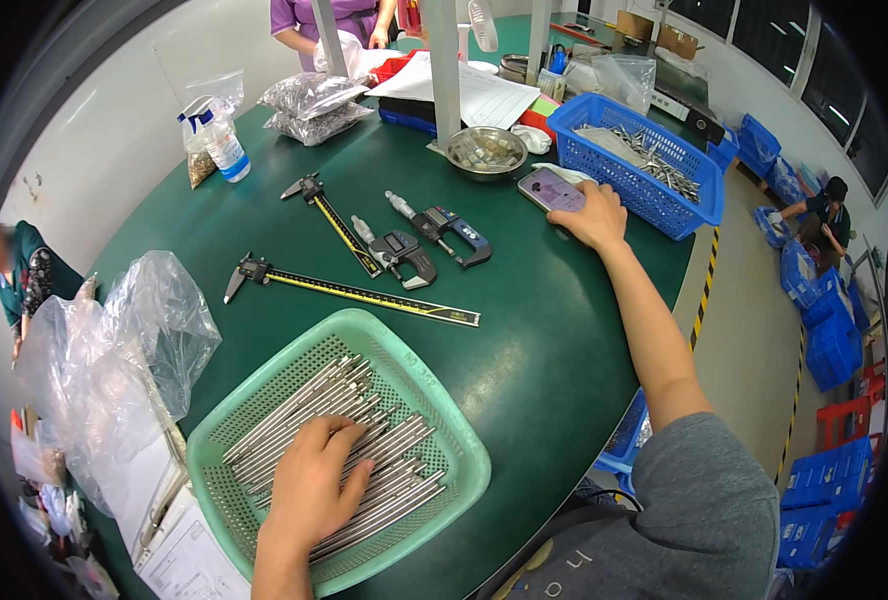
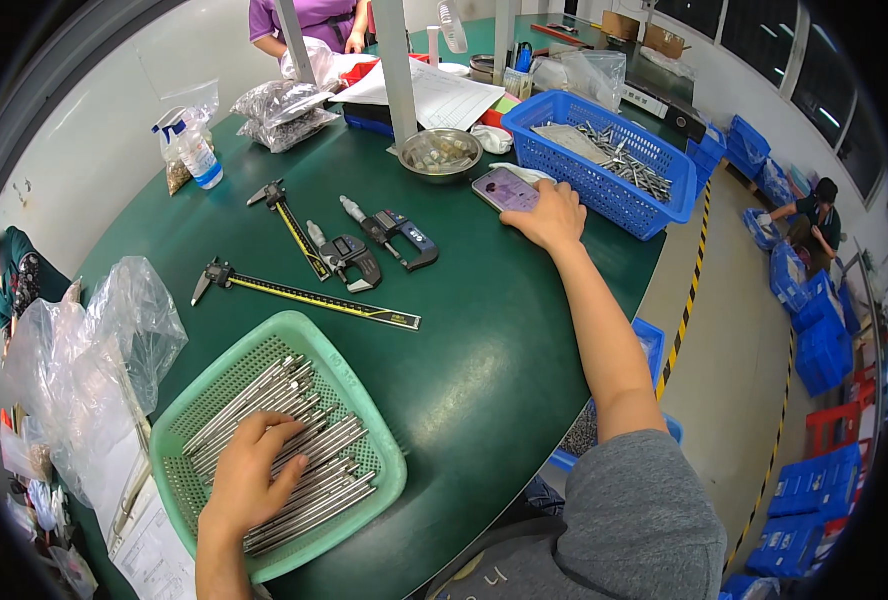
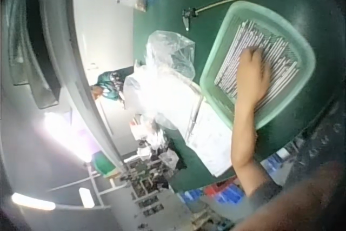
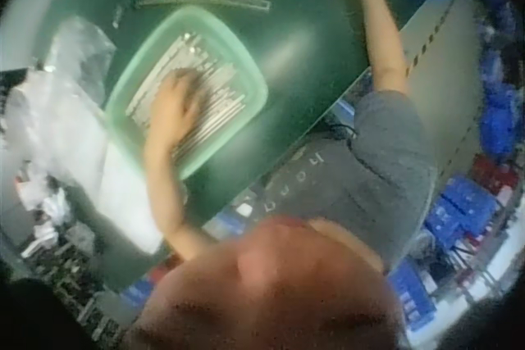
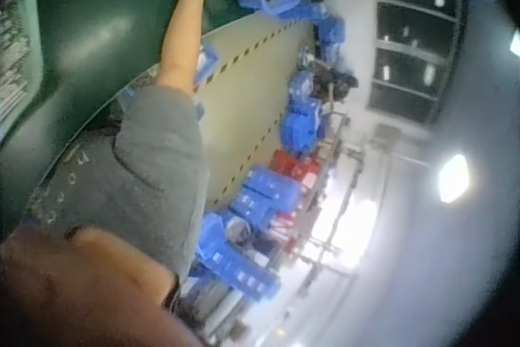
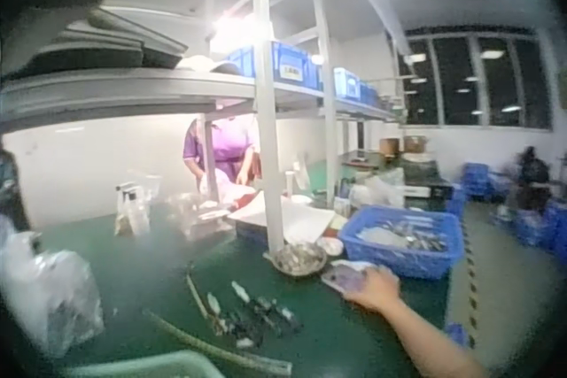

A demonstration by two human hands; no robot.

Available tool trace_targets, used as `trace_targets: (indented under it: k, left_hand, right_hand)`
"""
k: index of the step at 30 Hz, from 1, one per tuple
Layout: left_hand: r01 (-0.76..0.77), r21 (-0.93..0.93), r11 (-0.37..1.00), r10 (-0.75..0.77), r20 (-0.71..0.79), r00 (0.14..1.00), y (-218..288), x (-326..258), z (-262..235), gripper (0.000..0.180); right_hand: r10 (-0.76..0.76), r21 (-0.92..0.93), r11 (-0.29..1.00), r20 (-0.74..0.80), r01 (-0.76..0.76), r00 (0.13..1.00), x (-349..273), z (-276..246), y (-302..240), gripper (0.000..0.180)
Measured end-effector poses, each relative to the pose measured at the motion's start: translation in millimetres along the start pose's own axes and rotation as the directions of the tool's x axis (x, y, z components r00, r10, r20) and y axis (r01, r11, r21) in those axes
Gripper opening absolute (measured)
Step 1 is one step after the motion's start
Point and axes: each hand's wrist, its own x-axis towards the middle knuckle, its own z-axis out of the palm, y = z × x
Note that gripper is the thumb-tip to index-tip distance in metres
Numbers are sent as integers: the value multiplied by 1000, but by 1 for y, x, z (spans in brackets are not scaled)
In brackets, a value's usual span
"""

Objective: The person picks up metal rods from a green basket and measures them using a digital caliper. They handle the rods one by one, adjusting the caliper jaws to fit the rod diameter and reading the digital display. The person occasionally places the measured rods back into the basket or onto the table.

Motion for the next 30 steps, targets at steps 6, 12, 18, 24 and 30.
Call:
trace_targets:
  k: [6, 12, 18, 24, 30]
  left_hand:
    - [6, -3, 1000, -6, 7, 1000, 0, 1, 0, 28]
    - [6, 18, 1000, -6, 8, 1000, 0, 1, 1, 29]
    - [7, 3, 1000, -7, 25, 1000, 0, 1, 2, 29]
    - [25, -35, 999, -23, 32, 999, -2, 1, -3, 27]
    - [-8, -56, 998, 4, -79, 997, -27, -13, 3, 22]
  right_hand:
    - [14, 12, 1000, 29, -14, 999, 1, -2, 0, 70]
    - [30, 27, 999, 66, -32, 997, 1, -6, -1, 72]
    - [43, 34, 998, 88, -46, 995, 4, -8, 3, 72]
    - [-15, -46, 999, 75, 19, 997, 3, -8, -1, 69]
    - [-382, -99, 924, -226, 369, 896, -3, 15, 0, 59]
